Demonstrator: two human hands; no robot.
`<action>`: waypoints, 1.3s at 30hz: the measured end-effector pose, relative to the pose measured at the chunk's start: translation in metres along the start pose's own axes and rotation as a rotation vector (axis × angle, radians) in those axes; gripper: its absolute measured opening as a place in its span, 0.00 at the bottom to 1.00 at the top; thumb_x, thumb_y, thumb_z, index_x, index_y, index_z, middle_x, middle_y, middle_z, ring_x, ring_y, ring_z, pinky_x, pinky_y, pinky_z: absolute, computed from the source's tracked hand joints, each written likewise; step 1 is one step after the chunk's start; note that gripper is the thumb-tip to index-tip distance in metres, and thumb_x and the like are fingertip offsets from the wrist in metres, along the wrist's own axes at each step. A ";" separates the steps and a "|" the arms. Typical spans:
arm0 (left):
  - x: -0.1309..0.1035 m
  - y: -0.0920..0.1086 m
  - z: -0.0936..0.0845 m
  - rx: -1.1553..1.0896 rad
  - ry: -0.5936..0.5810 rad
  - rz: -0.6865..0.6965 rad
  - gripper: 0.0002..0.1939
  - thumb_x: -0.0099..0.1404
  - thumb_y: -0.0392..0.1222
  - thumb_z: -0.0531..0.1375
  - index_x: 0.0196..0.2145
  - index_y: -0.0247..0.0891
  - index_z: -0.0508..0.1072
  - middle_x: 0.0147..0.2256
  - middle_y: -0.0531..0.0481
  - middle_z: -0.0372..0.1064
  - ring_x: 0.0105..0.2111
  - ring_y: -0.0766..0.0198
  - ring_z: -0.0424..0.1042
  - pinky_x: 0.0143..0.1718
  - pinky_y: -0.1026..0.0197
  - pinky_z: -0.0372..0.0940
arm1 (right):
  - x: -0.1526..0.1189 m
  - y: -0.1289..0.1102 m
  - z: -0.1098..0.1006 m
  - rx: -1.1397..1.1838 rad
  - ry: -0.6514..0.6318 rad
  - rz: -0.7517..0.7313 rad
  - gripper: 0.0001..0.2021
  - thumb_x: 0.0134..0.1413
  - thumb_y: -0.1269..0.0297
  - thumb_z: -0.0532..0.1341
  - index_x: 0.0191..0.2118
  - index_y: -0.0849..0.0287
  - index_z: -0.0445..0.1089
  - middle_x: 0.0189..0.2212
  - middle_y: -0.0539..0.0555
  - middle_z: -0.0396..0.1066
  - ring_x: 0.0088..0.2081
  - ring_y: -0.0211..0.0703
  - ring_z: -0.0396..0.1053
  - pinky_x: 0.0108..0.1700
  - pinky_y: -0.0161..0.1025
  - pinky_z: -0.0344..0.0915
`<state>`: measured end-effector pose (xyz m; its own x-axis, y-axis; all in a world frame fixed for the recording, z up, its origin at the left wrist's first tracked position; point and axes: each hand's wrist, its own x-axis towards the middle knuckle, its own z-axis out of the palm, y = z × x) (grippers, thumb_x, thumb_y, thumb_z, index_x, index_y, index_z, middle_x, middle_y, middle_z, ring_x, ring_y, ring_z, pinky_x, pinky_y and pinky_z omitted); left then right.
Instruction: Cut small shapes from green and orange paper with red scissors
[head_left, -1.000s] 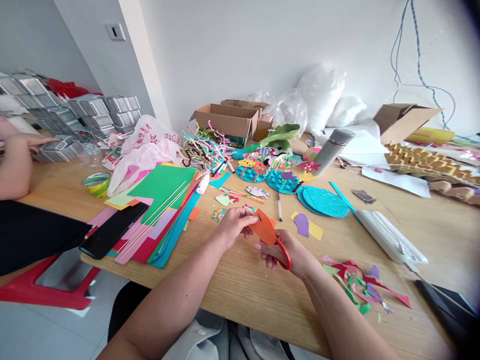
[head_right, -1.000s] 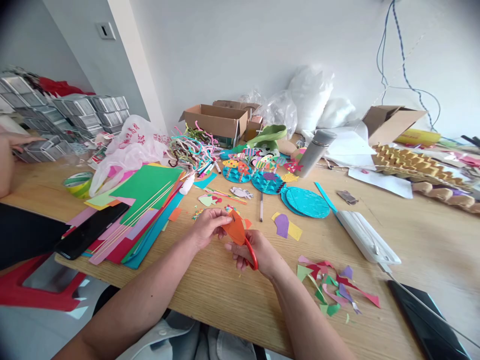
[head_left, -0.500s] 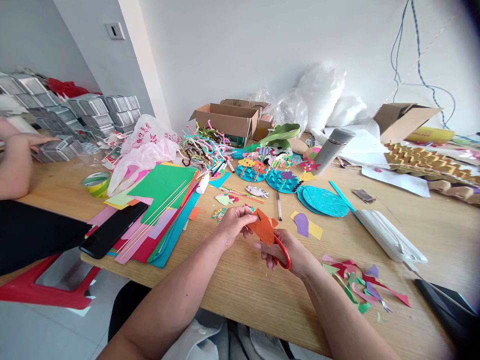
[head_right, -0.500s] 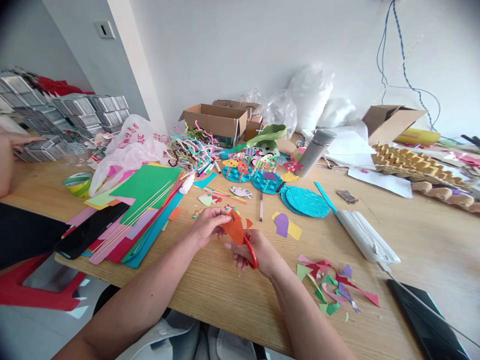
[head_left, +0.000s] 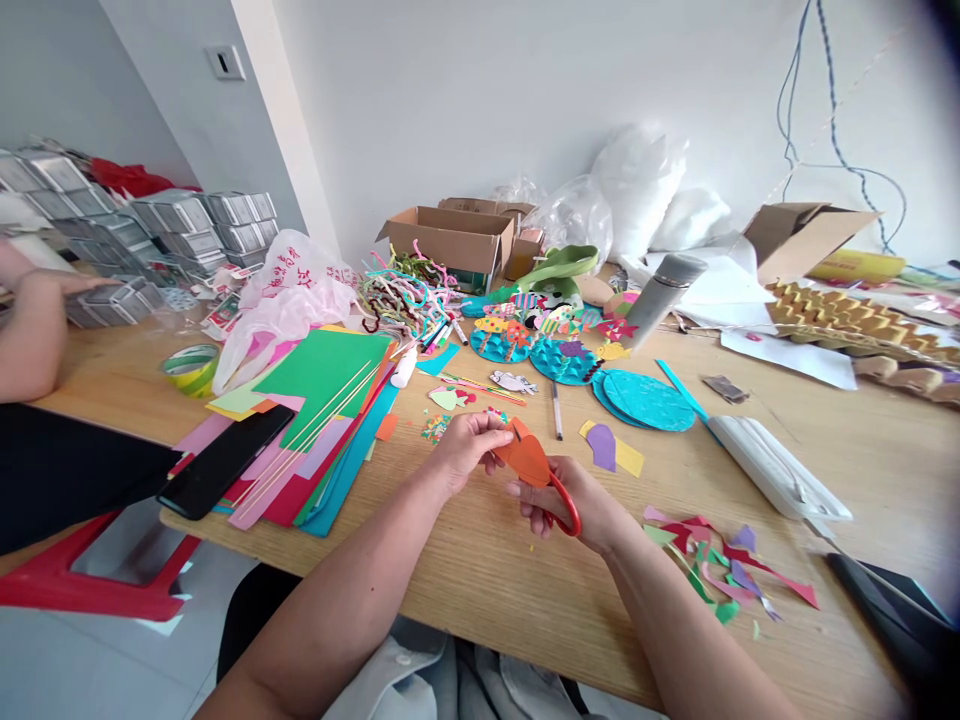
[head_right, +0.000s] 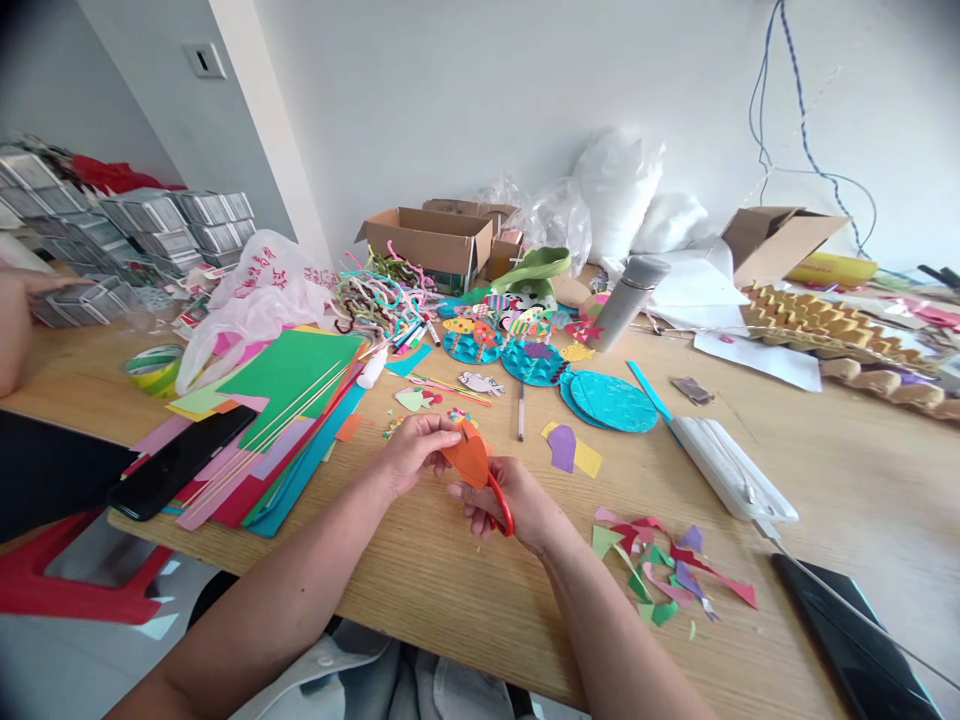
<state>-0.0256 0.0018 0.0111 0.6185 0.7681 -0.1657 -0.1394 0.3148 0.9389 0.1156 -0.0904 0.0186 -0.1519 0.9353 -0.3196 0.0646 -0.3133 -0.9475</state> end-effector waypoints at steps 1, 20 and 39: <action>0.000 0.000 0.000 -0.001 -0.003 0.001 0.12 0.47 0.45 0.64 0.25 0.33 0.69 0.20 0.54 0.64 0.16 0.74 0.60 0.14 0.69 0.53 | 0.000 -0.001 0.000 -0.004 0.001 -0.001 0.17 0.41 0.54 0.68 0.27 0.62 0.64 0.18 0.47 0.68 0.16 0.33 0.66 0.18 0.29 0.62; 0.003 -0.005 -0.002 -0.004 0.019 0.001 0.14 0.47 0.46 0.64 0.26 0.33 0.68 0.21 0.53 0.66 0.15 0.74 0.60 0.15 0.70 0.53 | 0.000 0.000 0.001 -0.025 0.008 0.001 0.19 0.40 0.50 0.68 0.29 0.61 0.66 0.19 0.47 0.68 0.18 0.35 0.67 0.18 0.31 0.62; 0.003 -0.007 -0.001 -0.020 0.003 -0.012 0.13 0.47 0.46 0.65 0.26 0.33 0.70 0.21 0.53 0.66 0.16 0.73 0.60 0.15 0.69 0.52 | -0.001 -0.005 0.003 -0.067 0.030 0.014 0.20 0.39 0.51 0.68 0.32 0.62 0.68 0.17 0.46 0.66 0.16 0.34 0.65 0.16 0.30 0.60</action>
<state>-0.0240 0.0024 0.0041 0.6181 0.7657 -0.1780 -0.1469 0.3350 0.9307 0.1121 -0.0897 0.0239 -0.1205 0.9359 -0.3311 0.1330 -0.3153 -0.9396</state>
